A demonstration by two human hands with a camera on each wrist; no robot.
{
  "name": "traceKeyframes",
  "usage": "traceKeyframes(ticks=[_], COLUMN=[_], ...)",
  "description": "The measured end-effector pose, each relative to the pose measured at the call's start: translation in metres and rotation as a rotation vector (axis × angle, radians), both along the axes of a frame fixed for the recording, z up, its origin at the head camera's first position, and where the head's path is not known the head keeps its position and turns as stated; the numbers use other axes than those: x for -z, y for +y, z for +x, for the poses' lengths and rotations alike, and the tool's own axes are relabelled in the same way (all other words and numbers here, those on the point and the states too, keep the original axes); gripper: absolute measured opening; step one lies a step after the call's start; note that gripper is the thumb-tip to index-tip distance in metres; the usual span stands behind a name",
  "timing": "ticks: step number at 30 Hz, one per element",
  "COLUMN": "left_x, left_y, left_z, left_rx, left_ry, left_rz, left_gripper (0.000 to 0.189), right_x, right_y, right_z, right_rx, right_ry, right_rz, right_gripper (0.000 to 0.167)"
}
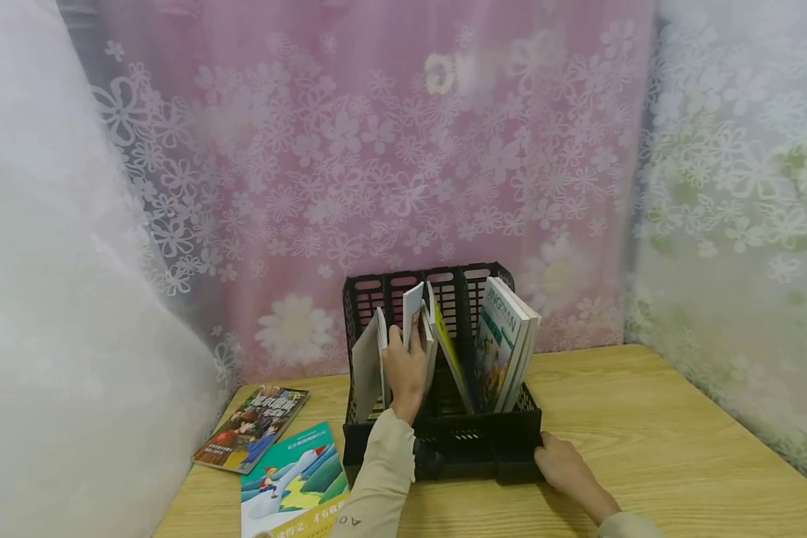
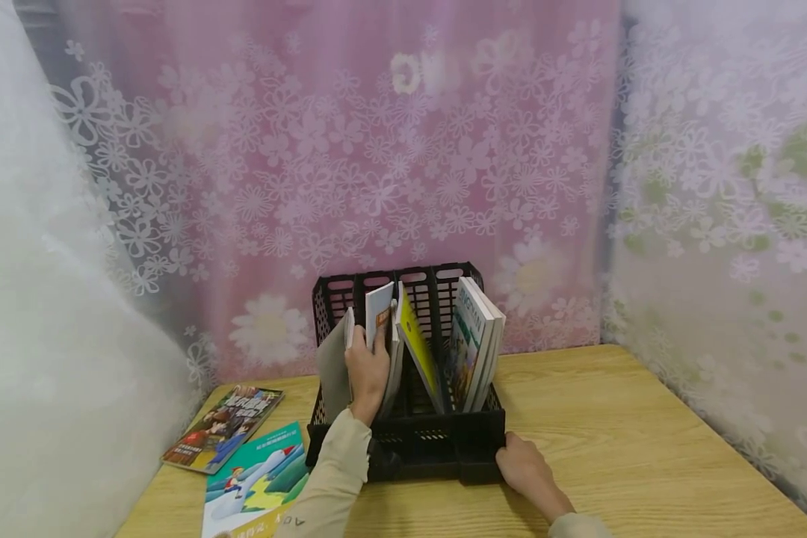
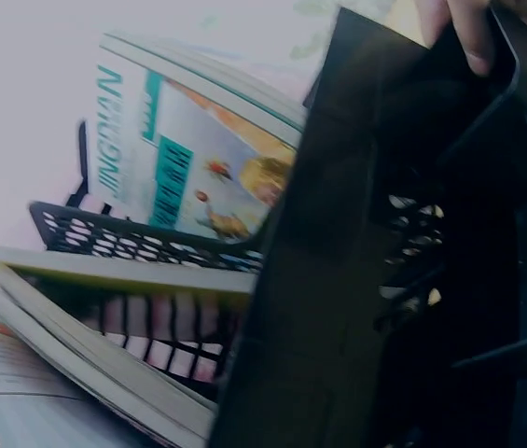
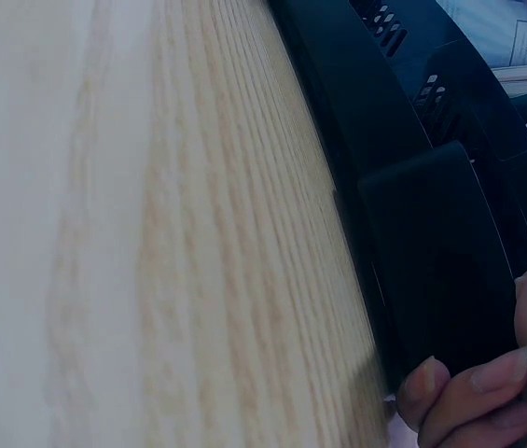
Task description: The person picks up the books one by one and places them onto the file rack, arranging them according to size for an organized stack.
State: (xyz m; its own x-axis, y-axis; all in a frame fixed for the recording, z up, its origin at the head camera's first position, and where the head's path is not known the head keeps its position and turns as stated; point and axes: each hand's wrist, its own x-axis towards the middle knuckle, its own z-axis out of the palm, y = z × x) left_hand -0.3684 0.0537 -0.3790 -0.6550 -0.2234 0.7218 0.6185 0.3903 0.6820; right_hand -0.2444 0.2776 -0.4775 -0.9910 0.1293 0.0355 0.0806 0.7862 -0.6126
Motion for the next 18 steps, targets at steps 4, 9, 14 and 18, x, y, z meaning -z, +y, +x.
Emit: traceKeyframes(ticks=[4, 9, 14, 18], left_x=[0.008, 0.017, 0.020, 0.022], left_y=[0.003, 0.006, 0.011, 0.011], left_z=[-0.005, -0.009, -0.012, -0.013], left_rx=[-0.025, -0.010, -0.034, -0.048], left_ry=[0.015, -0.064, -0.241, -0.273], left_rz=[0.000, 0.109, 0.319, 0.371], left_gripper=[0.021, 0.042, 0.045, 0.040], right_x=[0.002, 0.004, 0.004, 0.003], right_y=[-0.001, -0.002, -0.002, -0.003], right_z=[0.000, 0.001, 0.002, 0.003], right_rx=[0.018, 0.037, 0.043, 0.047], right_ry=[0.000, 0.019, 0.022, -0.002], right_rz=[-0.041, -0.060, -0.070, -0.087], right_gripper=[0.043, 0.035, 0.037, 0.043])
